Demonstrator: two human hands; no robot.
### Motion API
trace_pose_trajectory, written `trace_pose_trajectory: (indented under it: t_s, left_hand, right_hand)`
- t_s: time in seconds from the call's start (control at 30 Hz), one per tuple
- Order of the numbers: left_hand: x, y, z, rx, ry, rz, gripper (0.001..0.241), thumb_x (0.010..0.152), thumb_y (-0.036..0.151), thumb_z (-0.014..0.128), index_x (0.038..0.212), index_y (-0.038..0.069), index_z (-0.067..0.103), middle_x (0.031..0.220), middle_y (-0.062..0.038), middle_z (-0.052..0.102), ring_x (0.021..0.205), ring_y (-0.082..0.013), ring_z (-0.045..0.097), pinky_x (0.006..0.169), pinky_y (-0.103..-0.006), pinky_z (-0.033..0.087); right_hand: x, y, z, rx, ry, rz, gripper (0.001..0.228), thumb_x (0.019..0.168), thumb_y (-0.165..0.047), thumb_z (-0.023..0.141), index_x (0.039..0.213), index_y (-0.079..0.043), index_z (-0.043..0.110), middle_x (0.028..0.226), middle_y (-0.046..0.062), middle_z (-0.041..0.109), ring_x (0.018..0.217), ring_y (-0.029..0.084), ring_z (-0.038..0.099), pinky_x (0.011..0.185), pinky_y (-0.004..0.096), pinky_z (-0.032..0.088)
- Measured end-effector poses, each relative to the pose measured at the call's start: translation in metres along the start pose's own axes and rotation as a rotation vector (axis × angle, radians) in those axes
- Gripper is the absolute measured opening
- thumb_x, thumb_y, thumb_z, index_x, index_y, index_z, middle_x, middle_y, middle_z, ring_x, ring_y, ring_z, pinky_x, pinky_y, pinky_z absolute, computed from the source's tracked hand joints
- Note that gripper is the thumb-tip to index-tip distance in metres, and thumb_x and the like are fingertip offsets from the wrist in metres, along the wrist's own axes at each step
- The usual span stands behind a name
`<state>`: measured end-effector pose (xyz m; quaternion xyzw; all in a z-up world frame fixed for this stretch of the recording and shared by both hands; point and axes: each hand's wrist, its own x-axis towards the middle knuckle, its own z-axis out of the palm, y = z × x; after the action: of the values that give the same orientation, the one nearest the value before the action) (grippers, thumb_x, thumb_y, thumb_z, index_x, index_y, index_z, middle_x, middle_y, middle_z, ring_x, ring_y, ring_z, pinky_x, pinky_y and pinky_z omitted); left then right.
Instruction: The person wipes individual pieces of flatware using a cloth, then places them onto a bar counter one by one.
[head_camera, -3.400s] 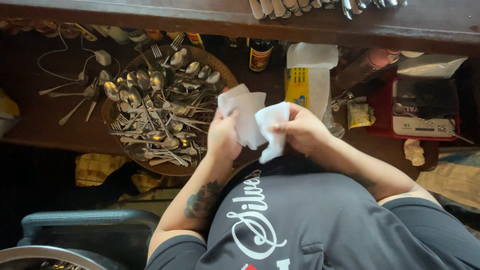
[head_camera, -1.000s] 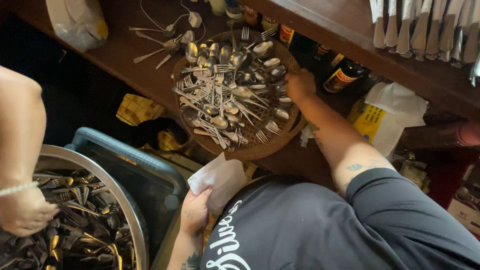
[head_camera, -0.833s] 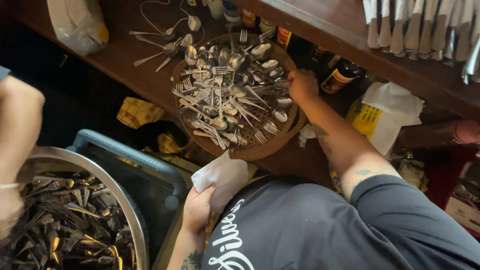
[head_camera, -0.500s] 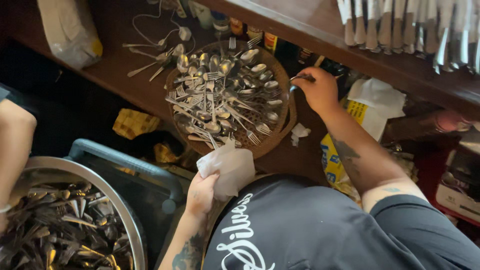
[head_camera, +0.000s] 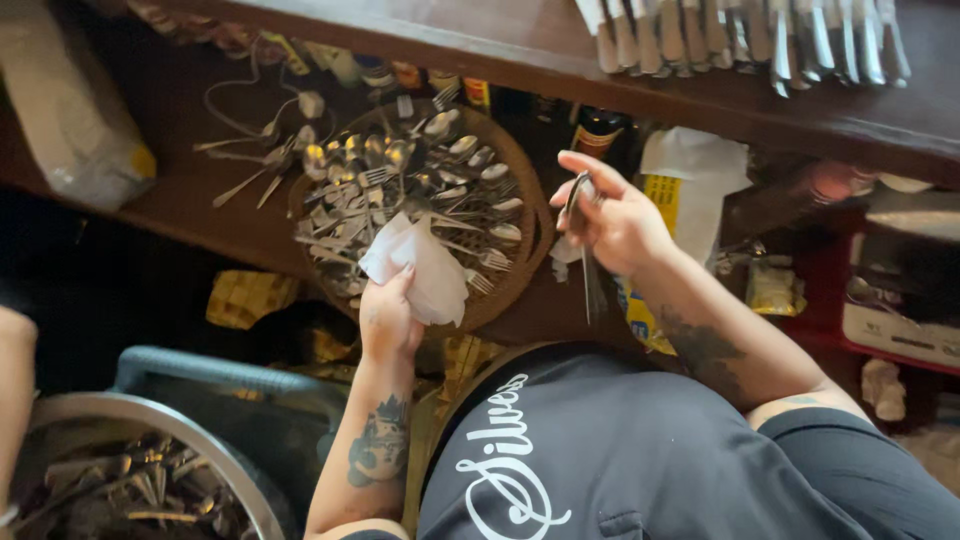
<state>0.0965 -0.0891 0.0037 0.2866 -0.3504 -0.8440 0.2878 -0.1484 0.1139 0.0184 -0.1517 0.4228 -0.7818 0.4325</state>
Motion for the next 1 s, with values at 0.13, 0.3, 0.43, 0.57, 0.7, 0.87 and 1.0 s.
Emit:
trace_pose_trajectory:
  t_s: [0.13,0.3,0.43,0.57,0.7,0.87,1.0]
  left_hand:
    - [0.014,-0.009,0.016,-0.005,-0.105,-0.008,0.051,0.093,-0.005,0.043,0.144,-0.005,0.049,0.136,-0.021,0.062,0.124,-0.0352,0.061,0.107,-0.0469,0.051]
    - [0.02,-0.016,0.034,-0.011,-0.2,-0.056,0.05,0.095,-0.004,0.045,0.145,-0.006,0.049,0.14,-0.019,0.061,0.128,-0.0318,0.06,0.11,-0.0431,0.048]
    - [0.028,-0.007,0.048,-0.054,-0.297,-0.126,0.051,0.095,-0.003,0.044,0.145,-0.005,0.048,0.138,-0.019,0.06,0.126,-0.0322,0.06,0.107,-0.0443,0.048]
    - [0.033,-0.005,0.05,-0.048,-0.347,-0.15,0.049,0.096,0.0,0.046,0.144,-0.006,0.048,0.137,-0.019,0.061,0.123,-0.0321,0.063,0.106,-0.0453,0.05]
    - [0.039,-0.002,0.054,0.001,-0.373,-0.157,0.046,0.097,0.002,0.051,0.142,-0.006,0.051,0.134,-0.016,0.062,0.12,-0.0272,0.064,0.104,-0.0407,0.05]
    - [0.031,0.005,0.052,0.338,-0.47,-0.077,0.04,0.097,0.003,0.056,0.137,-0.006,0.059,0.126,-0.01,0.069,0.112,-0.0183,0.065,0.098,-0.0306,0.05]
    - [0.021,0.012,0.054,0.54,-0.512,-0.046,0.033,0.1,0.003,0.061,0.13,-0.007,0.066,0.117,-0.008,0.072,0.104,-0.0135,0.064,0.092,-0.0278,0.05]
  right_hand:
    - [-0.027,0.016,0.014,0.124,0.237,0.106,0.028,0.107,-0.018,0.05,0.133,-0.008,0.056,0.096,0.008,0.067,0.078,0.019,0.065,0.062,0.03,0.052]
    - [-0.065,0.04,0.01,0.181,0.13,0.122,0.023,0.108,-0.024,0.047,0.127,-0.011,0.051,0.09,0.009,0.064,0.065,0.016,0.057,0.052,0.027,0.041]
    - [-0.081,0.049,-0.003,0.158,0.102,0.283,0.028,0.108,-0.021,0.047,0.133,-0.01,0.05,0.083,0.004,0.056,0.058,0.011,0.046,0.05,0.025,0.035]
    - [-0.093,0.057,-0.001,0.136,0.019,0.414,0.024,0.113,-0.022,0.047,0.13,-0.005,0.048,0.081,0.002,0.052,0.061,0.01,0.049,0.053,0.028,0.04]
    - [-0.095,0.039,0.022,-0.37,-0.188,0.459,0.041,0.107,-0.026,0.044,0.144,-0.009,0.047,0.072,0.002,0.054,0.055,0.011,0.055,0.049,0.027,0.048]
    - [-0.085,0.007,0.039,-0.515,-0.268,0.399,0.047,0.108,-0.024,0.043,0.152,-0.009,0.048,0.067,0.001,0.054,0.048,0.009,0.052,0.046,0.025,0.046]
    - [-0.082,-0.004,0.04,-0.532,-0.279,0.321,0.04,0.104,-0.02,0.044,0.142,-0.01,0.051,0.07,0.0,0.054,0.051,0.008,0.051,0.049,0.024,0.044]
